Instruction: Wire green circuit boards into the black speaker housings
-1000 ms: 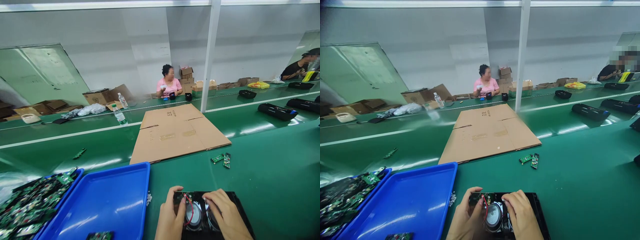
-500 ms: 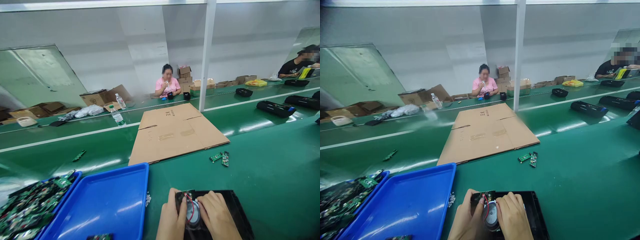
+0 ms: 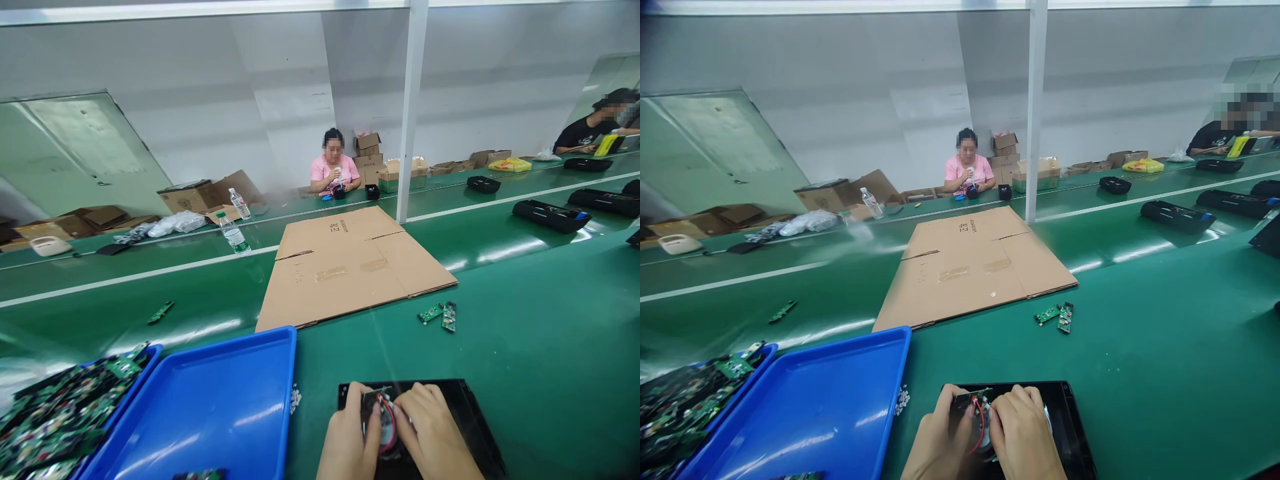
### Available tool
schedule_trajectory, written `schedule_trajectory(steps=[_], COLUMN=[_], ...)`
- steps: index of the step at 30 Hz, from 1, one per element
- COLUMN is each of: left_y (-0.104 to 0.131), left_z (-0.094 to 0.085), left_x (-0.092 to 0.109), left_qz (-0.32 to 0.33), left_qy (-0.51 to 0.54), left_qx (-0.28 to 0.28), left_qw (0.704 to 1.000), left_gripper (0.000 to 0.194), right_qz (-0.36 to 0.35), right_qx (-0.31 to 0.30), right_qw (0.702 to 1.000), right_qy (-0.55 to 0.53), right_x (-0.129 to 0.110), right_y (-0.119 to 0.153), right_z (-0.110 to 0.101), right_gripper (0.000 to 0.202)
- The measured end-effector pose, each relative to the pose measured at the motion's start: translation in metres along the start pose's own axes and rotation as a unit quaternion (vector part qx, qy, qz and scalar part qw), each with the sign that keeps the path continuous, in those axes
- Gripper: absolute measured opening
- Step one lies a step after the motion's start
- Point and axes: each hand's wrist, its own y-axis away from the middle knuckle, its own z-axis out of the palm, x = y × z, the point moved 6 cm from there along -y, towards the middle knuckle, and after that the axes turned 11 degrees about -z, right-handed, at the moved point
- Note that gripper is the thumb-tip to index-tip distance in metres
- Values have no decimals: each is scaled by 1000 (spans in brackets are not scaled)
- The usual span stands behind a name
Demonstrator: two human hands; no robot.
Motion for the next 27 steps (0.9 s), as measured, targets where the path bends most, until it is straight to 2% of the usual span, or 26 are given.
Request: schedule_trajectory(steps=[9,14,18,20,22,27], left_y=[2,-3,-4,-4,-4,-3], left_z=[2,0,-3,-3,-3,-4], left_x=[3,1,3,3,3,5], left_qz=[24,-7,-15,-7,11,35], left_qy=[-1,-10,-24,-27,-22,1], left_qx=[-44,-73,-98,-110,-118,-118], left_qw=[999,997,995,994,993,992], left_gripper=[16,20,16,15,16,17], right_qz=[-11,-20,34,47,23,-17], right_qx=[-1,2,9,1,-12,8], right_qw=[1000,1000,999,998,998,999], right_qy=[3,-2,-27,-47,-55,-39], right_x=[-1,-1,7,11,9,3], right_y=[4,4,7,9,9,6], right_z=[4,3,0,1,2,1], right_gripper=[30,27,15,19,27,20])
